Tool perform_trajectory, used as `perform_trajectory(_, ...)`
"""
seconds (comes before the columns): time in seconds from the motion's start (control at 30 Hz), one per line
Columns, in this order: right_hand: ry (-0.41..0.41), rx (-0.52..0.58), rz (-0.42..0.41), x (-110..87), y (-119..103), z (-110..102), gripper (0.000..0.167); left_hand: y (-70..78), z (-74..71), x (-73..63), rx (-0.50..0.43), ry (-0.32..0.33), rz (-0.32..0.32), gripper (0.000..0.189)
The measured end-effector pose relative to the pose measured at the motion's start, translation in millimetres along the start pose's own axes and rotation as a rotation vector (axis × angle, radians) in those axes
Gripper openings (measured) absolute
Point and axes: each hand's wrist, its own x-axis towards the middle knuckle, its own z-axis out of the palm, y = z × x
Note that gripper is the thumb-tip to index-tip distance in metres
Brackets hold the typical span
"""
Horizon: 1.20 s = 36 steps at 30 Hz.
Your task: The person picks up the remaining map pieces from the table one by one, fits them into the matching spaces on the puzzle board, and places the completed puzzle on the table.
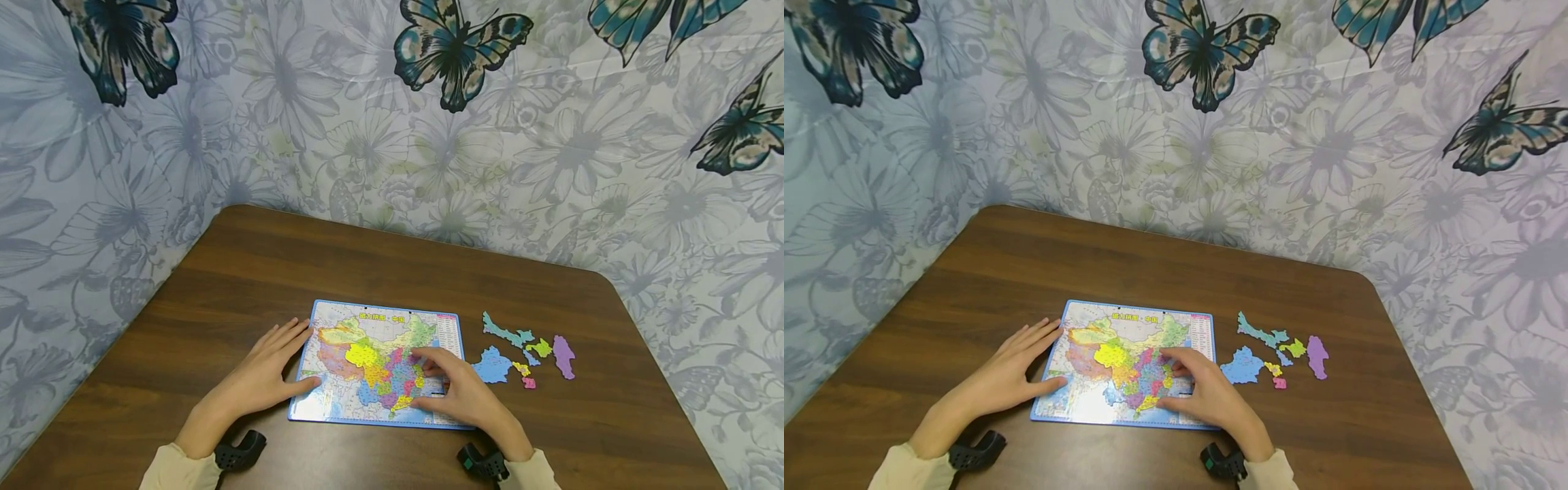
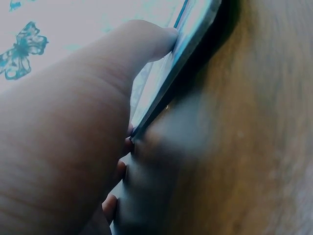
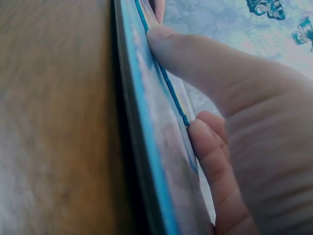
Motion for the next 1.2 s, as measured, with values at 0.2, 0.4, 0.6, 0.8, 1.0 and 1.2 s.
perform_trajectory(0.2,-0.031,-0.024,0.051,0.6,-2.9,-2.5,0.079,0.4,-0.1,0.5,-0.002,-0.003,-0.006,0.095)
perform_trajectory(0.4,-0.044,-0.051,0.066,1.2,-5.1,-4.2,0.079,0.0,0.2,0.5,0.005,0.004,0.0,0.095)
perform_trajectory(0.6,-0.049,-0.017,0.079,0.5,-3.7,-4.3,0.077,-0.8,1.0,0.7,0.01,0.005,0.005,0.094)
perform_trajectory(0.8,-0.054,0.04,0.06,0.6,-2.4,-4.0,0.076,-0.6,0.7,0.5,0.015,0.007,0.008,0.093)
perform_trajectory(1.0,-0.039,0.116,-0.012,2.3,0.7,-2.6,0.072,-0.7,0.7,0.2,0.019,0.008,0.003,0.094)
perform_trajectory(1.2,-0.03,0.151,-0.046,2.4,2.6,-1.7,0.07,0.0,0.4,0.3,0.021,0.005,-0.004,0.094)
